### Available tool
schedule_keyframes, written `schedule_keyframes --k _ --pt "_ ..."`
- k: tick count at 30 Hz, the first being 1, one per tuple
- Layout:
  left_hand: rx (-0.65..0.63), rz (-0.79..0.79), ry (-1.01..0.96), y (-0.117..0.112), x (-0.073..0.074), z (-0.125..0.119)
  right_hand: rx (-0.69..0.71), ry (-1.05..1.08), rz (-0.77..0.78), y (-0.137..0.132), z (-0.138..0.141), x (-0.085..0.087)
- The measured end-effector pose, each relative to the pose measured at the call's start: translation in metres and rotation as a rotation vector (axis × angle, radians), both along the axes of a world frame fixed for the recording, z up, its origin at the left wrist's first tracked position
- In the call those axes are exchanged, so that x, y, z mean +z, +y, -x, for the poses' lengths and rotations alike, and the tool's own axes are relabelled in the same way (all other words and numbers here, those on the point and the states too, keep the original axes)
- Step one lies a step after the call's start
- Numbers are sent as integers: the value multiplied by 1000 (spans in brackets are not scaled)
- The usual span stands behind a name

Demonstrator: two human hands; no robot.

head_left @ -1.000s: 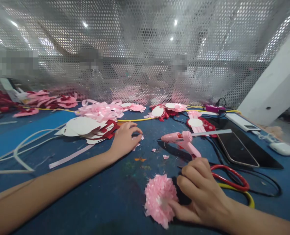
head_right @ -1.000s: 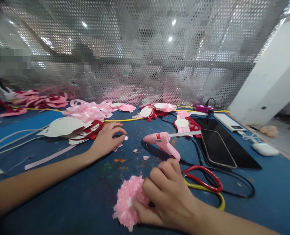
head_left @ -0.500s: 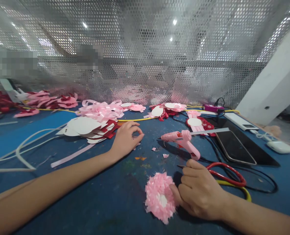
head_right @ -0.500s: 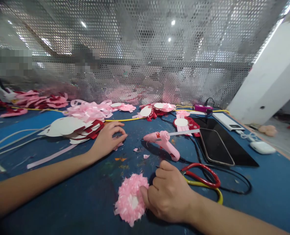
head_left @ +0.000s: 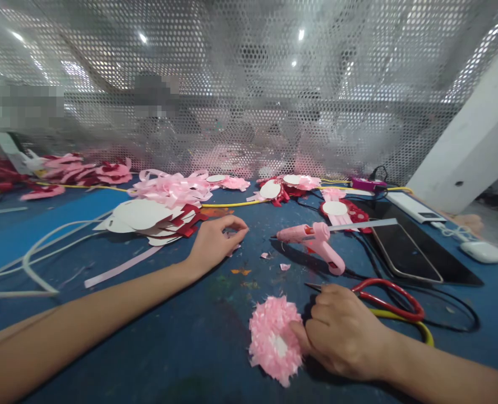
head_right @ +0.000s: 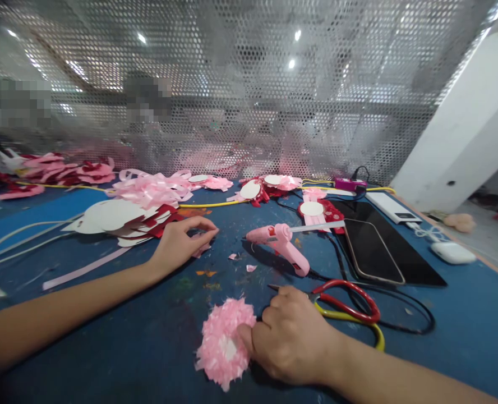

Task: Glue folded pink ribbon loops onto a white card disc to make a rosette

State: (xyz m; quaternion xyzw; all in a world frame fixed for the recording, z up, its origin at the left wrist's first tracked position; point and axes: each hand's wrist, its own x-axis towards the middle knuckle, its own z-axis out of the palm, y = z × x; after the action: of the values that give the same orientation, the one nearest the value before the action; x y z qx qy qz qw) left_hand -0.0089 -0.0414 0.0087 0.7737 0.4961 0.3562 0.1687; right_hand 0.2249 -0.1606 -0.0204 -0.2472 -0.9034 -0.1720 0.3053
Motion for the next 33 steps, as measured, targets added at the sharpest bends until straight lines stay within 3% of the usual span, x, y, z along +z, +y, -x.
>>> schedule_keyframes --k 6,14,22,28,33 --pt "15 104 -78 0 -1 0 5 6 -14 0 1 1" --pt "13 130 -115 0 0 1 37 -94 77 -1 -2 1" --pt "7 149 -166 2 -5 2 -42 -142 120 0 -6 5" --pt "6 123 -135 3 -4 2 -116 -22 133 1 -8 -7" --pt "-2 26 -112 4 -3 3 -176 -113 62 0 -11 -10"
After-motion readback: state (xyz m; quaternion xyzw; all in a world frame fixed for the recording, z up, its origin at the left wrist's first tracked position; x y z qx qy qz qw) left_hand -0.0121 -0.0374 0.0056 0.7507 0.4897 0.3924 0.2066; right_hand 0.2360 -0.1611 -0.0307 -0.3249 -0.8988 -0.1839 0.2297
